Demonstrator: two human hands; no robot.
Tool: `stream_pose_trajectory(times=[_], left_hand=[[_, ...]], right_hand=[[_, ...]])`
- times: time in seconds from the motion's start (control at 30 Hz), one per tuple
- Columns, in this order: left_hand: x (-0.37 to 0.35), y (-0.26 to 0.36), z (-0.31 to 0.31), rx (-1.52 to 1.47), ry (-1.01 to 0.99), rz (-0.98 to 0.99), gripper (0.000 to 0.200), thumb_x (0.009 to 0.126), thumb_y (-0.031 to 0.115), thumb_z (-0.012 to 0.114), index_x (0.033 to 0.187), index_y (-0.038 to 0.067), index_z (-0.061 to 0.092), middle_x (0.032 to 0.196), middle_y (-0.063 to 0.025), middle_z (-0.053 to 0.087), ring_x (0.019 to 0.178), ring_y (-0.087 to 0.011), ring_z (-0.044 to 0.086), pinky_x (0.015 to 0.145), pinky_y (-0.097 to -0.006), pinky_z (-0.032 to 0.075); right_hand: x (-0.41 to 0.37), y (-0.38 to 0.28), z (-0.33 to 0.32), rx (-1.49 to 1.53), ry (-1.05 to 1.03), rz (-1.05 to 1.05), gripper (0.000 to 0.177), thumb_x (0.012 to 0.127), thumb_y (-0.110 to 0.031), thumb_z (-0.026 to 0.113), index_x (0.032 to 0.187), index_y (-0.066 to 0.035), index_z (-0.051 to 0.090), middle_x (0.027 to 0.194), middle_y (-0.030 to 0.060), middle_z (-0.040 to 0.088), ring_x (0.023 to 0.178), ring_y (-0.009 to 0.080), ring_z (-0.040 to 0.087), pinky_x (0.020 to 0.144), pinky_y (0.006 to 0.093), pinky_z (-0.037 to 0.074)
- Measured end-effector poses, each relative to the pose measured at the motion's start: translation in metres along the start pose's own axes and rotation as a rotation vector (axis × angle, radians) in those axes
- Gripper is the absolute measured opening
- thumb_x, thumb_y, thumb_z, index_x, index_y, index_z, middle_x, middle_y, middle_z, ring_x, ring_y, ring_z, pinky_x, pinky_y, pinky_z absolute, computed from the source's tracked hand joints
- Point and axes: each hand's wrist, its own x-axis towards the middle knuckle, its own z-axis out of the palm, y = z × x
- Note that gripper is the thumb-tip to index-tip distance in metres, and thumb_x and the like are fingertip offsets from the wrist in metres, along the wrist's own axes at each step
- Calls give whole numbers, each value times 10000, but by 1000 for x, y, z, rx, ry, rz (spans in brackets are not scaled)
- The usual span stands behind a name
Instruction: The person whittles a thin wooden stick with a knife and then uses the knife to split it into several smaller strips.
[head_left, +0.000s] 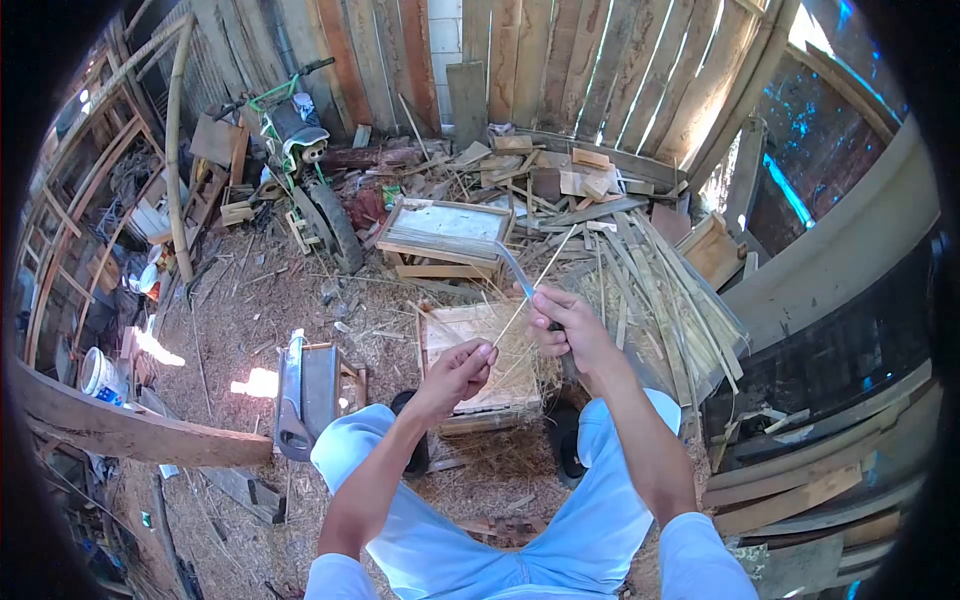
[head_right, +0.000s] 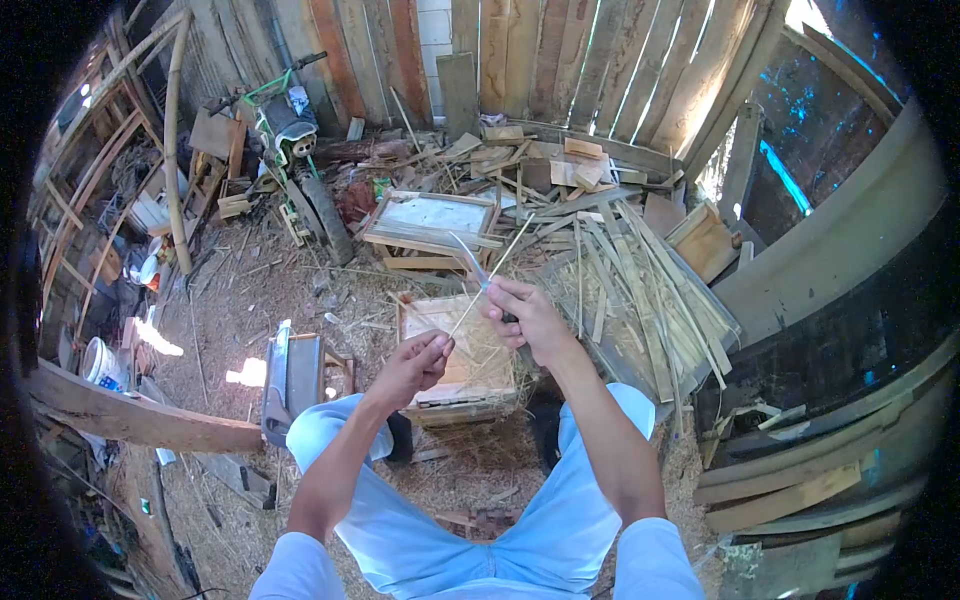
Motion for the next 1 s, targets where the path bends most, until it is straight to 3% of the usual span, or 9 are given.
stream_pose_trajectory(times=[0.33,0.47,0.53,0.6,0.63,0.7,0.83,0.9,1.0], left_hand=[[-1,-1,10,-24,59,-2,254,983,337,471,878,108,499,583,87,311,461,-17,222,392,-192,151],[-10,-13,3,10,-6,-7,263,979,349,478,879,108,508,580,86,311,468,-19,234,398,-195,155],[-22,-21,-1,158,-38,23,272,976,353,482,865,106,508,580,84,307,469,-23,236,404,-202,156],[-32,-20,-14,120,-27,-12,278,978,351,475,853,105,507,579,81,294,464,-27,228,406,-211,155],[-35,-17,-21,36,19,-37,279,979,351,470,855,104,507,576,80,288,460,-28,220,403,-211,150],[-27,-15,-27,-77,86,-13,262,986,340,449,894,102,507,572,74,286,450,-33,203,394,-212,141],[-7,-17,-33,-143,76,14,221,1007,289,412,936,100,503,577,69,325,445,-32,224,387,-208,157],[-3,-17,-29,-99,88,17,225,1001,303,422,940,101,499,580,67,323,444,-36,226,390,-208,156],[3,-16,-19,-58,94,29,239,998,320,429,935,103,505,583,67,322,446,-41,231,401,-204,163]], right_hand=[[3,-13,-5,-57,68,-19,345,945,-237,542,1235,-49,527,717,-48,468,481,4,334,388,143,248],[11,-29,-39,92,191,-165,335,938,-159,512,1254,-48,506,683,-59,429,471,6,327,373,155,253],[11,-49,-87,77,388,-364,337,922,-112,495,1255,-61,502,670,-70,416,456,4,311,365,158,253],[3,-71,-141,436,445,-539,341,908,-89,481,1248,-83,508,665,-78,419,444,1,304,358,160,249],[4,-65,-136,436,433,-532,341,908,-89,481,1248,-83,508,665,-78,419,444,1,304,358,160,249],[-7,-49,-126,106,487,-364,319,929,-117,476,1245,-103,512,674,-62,440,445,-4,311,357,154,250],[-3,-18,-29,45,217,-229,334,962,-182,479,1287,-105,480,714,-12,517,453,10,340,364,149,252],[-1,4,14,-179,237,-54,362,967,-184,479,1320,-108,452,728,-2,543,459,20,353,376,154,258],[5,33,38,-228,77,79,385,961,-201,510,1323,-95,430,734,-14,538,456,14,341,374,153,248]])
